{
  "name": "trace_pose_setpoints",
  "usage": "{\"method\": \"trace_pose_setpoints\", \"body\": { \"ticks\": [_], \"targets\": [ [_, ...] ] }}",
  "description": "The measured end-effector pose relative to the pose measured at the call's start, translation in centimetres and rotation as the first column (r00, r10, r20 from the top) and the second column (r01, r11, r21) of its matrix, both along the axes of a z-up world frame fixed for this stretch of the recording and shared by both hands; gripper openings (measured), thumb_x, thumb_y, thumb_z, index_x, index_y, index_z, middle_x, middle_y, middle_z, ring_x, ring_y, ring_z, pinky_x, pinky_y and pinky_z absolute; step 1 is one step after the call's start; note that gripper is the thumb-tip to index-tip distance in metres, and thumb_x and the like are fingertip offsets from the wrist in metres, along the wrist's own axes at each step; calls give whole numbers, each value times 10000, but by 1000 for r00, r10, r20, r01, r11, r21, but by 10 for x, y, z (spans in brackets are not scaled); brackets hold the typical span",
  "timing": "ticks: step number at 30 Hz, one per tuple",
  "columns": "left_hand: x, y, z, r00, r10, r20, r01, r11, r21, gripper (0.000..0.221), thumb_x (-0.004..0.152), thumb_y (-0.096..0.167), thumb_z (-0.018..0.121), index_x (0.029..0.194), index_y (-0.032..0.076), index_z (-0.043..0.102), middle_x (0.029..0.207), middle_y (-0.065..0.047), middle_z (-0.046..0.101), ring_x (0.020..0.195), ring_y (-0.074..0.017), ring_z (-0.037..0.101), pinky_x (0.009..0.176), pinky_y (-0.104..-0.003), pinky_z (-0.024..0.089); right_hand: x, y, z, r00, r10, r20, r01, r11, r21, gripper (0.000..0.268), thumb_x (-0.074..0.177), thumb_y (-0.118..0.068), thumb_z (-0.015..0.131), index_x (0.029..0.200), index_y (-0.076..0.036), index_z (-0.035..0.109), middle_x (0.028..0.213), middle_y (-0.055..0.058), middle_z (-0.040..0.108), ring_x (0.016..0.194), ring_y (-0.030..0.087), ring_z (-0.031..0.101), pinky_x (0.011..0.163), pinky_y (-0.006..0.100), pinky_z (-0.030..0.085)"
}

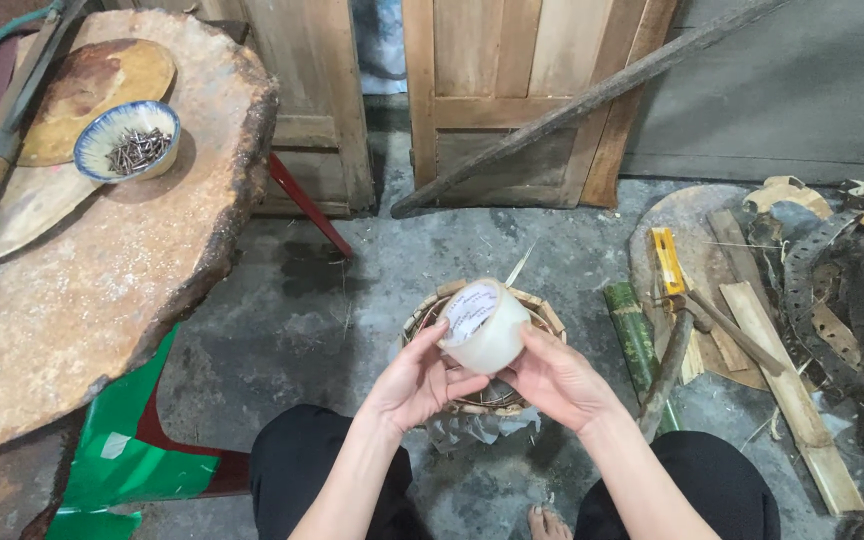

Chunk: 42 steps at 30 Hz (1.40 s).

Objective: The person sits on the floor and assembles a small wooden bucket by arranging staves around a metal ring. They then use clear packing tape to secure the staves together, wrapping the tape around the exterior of the bucket multiple times.

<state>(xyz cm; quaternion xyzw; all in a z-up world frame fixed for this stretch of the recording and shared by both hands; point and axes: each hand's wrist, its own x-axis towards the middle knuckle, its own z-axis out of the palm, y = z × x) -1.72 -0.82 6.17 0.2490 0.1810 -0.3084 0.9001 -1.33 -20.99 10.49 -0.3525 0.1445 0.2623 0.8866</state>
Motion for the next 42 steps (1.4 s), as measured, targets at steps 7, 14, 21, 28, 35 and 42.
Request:
{"method": "trace_pose_setpoints", "body": {
  "ticks": [7, 14, 21, 28, 35, 42],
  "targets": [
    [-5, -4, 27, 998, -65, 27, 67, 995, -70, 749, 918, 593, 613, 1358, -9, 534, 1253, -313, 636, 1176, -517, 619, 993, -682, 480, 9, -9, 8, 996, 15, 92, -10, 999, -53, 310, 970, -259, 632, 1187, -54, 718, 1150, 183, 750, 1063, 319, 697, 996, 534, 523],
    [-1, -2, 2, 996, -63, 71, 71, 991, -113, 564, 970, 445, 638, 1267, -31, 573, 1096, -291, 700, 986, -452, 723, 843, -590, 609, 12, -5, 1, 992, -48, -114, 56, 996, 72, 243, 998, -306, 631, 1175, -151, 691, 1072, 86, 765, 953, 225, 721, 932, 462, 556],
    [6, -4, 2, 1000, 7, -2, -7, 987, -158, 525, 963, 369, 646, 1273, -45, 553, 1159, -296, 662, 1056, -458, 697, 896, -576, 593, 11, -7, 5, 999, -23, 32, 27, 994, -110, 405, 975, -247, 578, 1343, -79, 614, 1309, 144, 695, 1192, 303, 648, 1101, 523, 457],
    [4, -10, 12, 996, 44, -81, -59, 980, -190, 538, 954, 352, 659, 1276, -53, 511, 1181, -302, 646, 1105, -468, 675, 963, -568, 561, 8, -5, -7, 993, -31, 115, 49, 986, -157, 424, 904, -158, 689, 1301, -16, 638, 1196, 143, 741, 1079, 252, 680, 1001, 453, 508],
    [5, -10, 6, 992, 98, -79, -106, 988, -116, 545, 948, 334, 661, 1294, -33, 453, 1207, -271, 596, 1145, -476, 651, 994, -569, 540, 12, -15, 4, 906, 98, 412, 214, 733, -646, 849, 767, -274, 865, 1429, 9, 414, 1302, 297, 547, 1229, 425, 545, 1065, 614, 429],
    [2, -9, 11, 997, 79, -11, -78, 996, 47, 528, 949, 337, 652, 1275, -53, 510, 1180, -296, 605, 1072, -495, 676, 944, -587, 560, 12, -18, 7, 832, 168, 530, 224, 771, -596, 720, 712, -28, 890, 1390, -68, 650, 1296, 120, 717, 1170, 190, 645, 1051, 403, 515]
  ]
}}
